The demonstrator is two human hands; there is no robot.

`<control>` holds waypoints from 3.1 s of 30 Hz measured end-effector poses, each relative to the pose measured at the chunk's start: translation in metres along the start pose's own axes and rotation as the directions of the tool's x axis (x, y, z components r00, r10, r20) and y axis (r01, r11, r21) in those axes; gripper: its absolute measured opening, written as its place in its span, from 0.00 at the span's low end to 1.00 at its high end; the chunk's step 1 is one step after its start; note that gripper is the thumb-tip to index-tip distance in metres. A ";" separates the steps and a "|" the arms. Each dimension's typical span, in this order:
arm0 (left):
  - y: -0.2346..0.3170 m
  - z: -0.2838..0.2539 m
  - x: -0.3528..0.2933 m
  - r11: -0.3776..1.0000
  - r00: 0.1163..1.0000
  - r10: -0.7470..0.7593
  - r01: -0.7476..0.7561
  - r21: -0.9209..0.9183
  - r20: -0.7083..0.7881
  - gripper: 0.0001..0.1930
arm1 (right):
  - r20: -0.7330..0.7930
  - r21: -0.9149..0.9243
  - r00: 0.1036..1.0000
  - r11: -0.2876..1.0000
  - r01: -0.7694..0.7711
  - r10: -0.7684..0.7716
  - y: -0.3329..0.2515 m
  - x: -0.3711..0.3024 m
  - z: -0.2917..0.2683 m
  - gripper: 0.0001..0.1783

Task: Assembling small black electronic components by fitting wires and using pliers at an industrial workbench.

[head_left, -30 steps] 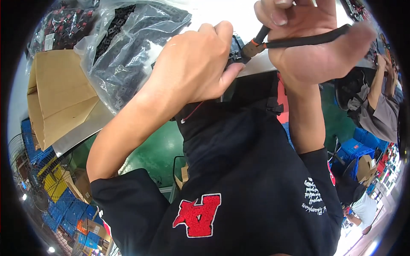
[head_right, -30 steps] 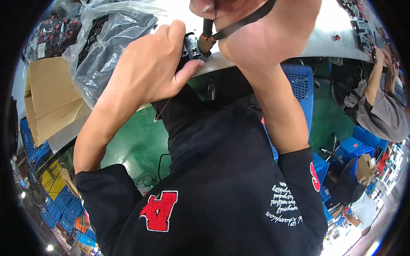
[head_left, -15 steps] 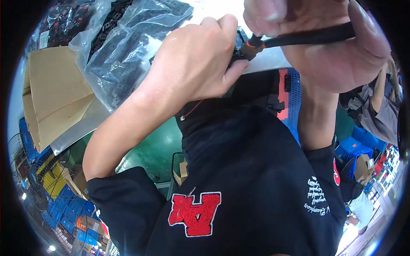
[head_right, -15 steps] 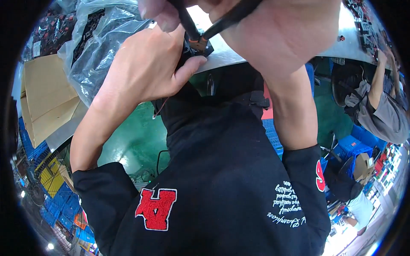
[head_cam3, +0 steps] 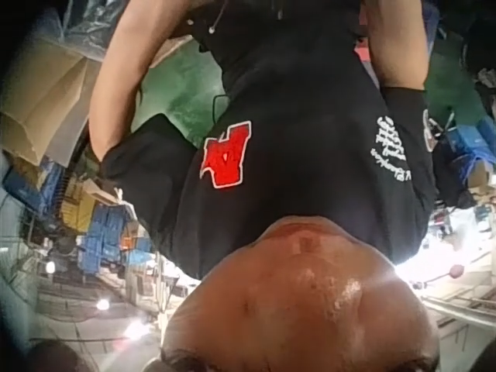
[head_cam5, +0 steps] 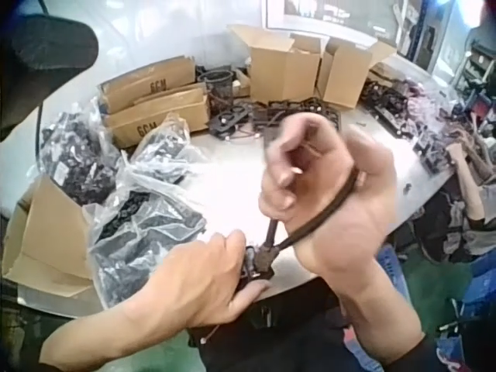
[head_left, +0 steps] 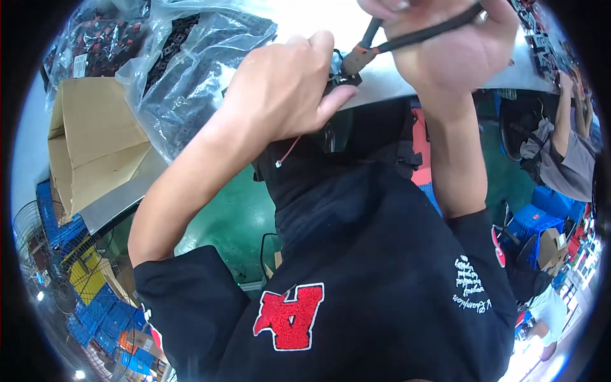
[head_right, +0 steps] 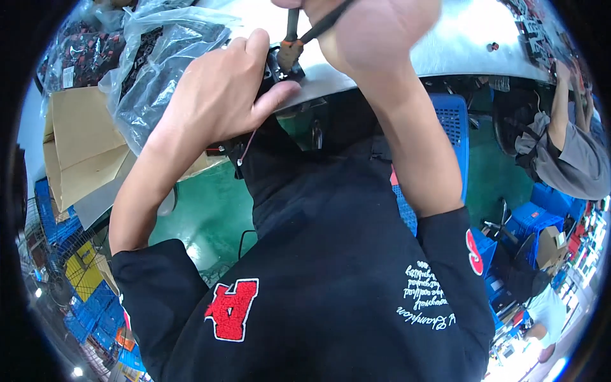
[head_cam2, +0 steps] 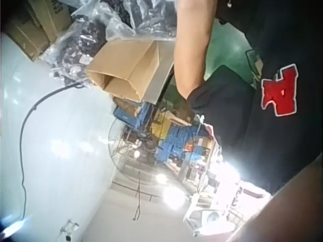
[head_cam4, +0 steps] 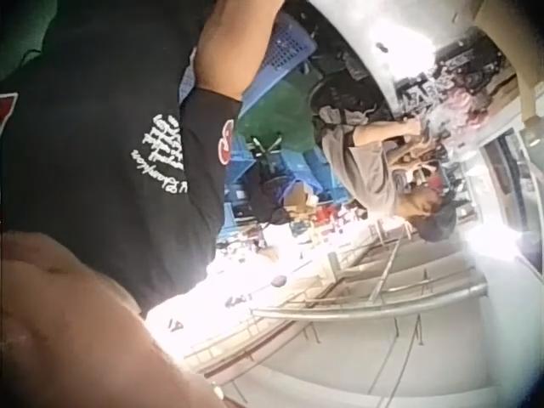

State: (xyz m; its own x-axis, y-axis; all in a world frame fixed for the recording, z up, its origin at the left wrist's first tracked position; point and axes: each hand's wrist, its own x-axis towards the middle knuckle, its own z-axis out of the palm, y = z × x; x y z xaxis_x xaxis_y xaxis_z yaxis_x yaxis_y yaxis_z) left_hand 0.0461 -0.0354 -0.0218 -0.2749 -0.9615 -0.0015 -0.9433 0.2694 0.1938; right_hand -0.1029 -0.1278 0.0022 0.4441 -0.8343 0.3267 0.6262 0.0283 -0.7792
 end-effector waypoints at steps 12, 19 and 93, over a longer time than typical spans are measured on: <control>-0.002 0.005 0.001 0.999 0.995 0.031 -0.027 0.040 -0.093 0.28 | 0.083 -0.060 0.996 0.997 0.048 -0.042 -0.007 -0.017 0.016 0.35; 0.002 0.003 -0.004 0.997 0.997 -0.006 0.011 0.073 -0.071 0.25 | 0.244 -0.472 0.969 0.878 0.081 0.042 -0.016 -0.015 0.032 0.29; -0.004 0.007 0.002 1.000 0.997 0.017 -0.019 -0.018 -0.077 0.28 | -0.078 -0.480 0.984 0.871 0.105 -0.161 -0.007 -0.001 0.040 0.34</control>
State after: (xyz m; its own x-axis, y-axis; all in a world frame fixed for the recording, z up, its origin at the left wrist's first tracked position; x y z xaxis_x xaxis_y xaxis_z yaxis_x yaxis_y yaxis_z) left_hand 0.0484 -0.0381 -0.0300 -0.2758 -0.9581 0.0775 -0.9346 0.2862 0.2114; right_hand -0.0822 -0.1049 0.0286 0.2855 -0.8685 0.4052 0.2841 -0.3271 -0.9013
